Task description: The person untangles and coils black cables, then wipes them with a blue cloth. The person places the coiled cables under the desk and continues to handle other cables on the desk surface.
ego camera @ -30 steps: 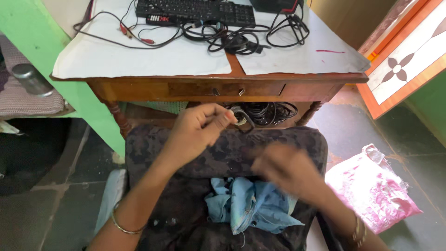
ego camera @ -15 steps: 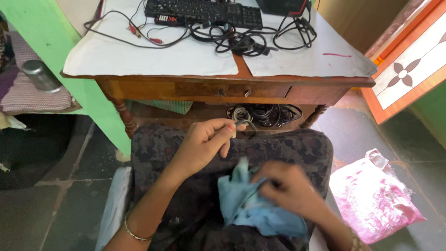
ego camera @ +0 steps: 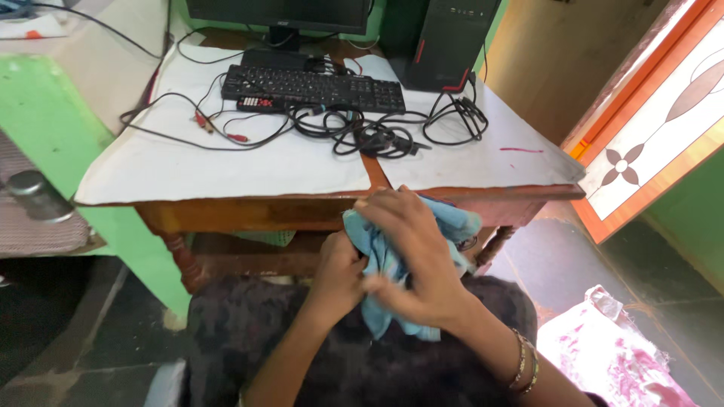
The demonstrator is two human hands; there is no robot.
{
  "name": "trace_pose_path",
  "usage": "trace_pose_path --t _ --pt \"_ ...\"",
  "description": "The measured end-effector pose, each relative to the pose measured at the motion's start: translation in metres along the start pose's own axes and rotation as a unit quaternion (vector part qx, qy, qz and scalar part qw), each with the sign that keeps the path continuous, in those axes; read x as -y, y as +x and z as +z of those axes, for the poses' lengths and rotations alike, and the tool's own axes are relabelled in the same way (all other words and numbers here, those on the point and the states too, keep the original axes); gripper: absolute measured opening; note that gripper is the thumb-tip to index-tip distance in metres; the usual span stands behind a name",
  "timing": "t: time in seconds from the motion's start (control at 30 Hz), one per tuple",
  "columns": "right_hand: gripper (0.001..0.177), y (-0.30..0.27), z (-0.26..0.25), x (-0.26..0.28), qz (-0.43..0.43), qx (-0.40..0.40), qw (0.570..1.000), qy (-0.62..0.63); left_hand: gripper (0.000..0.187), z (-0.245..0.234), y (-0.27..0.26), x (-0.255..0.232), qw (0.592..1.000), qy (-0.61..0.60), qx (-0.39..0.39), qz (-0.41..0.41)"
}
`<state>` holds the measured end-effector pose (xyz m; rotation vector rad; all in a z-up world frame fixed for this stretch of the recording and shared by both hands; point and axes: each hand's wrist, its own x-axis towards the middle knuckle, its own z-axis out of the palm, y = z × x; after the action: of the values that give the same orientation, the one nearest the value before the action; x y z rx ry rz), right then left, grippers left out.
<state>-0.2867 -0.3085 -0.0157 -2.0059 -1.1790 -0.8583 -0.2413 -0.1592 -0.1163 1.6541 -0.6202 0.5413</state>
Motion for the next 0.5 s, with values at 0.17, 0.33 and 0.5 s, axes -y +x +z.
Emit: trace_pose_path --t 0.17,0.33,0.5 --pt "0.091 0.016 -0.004 -0.05 -0.037 0.096 0.991 -0.08 0.01 0.005 0.042 0.013 0.997 -0.035 0.026 -0.071" --pt "0.079 0.019 -0.012 -0.12 0.01 0.137 0.99 -0.019 0.021 -0.004 0.094 0.002 0.979 -0.028 0.126 -0.156" --pt "0.073 0.024 -0.002 -0.151 0.101 0.117 0.985 -0.072 0.026 -0.015 0.134 0.004 0.964 0.114 0.202 -0.128"
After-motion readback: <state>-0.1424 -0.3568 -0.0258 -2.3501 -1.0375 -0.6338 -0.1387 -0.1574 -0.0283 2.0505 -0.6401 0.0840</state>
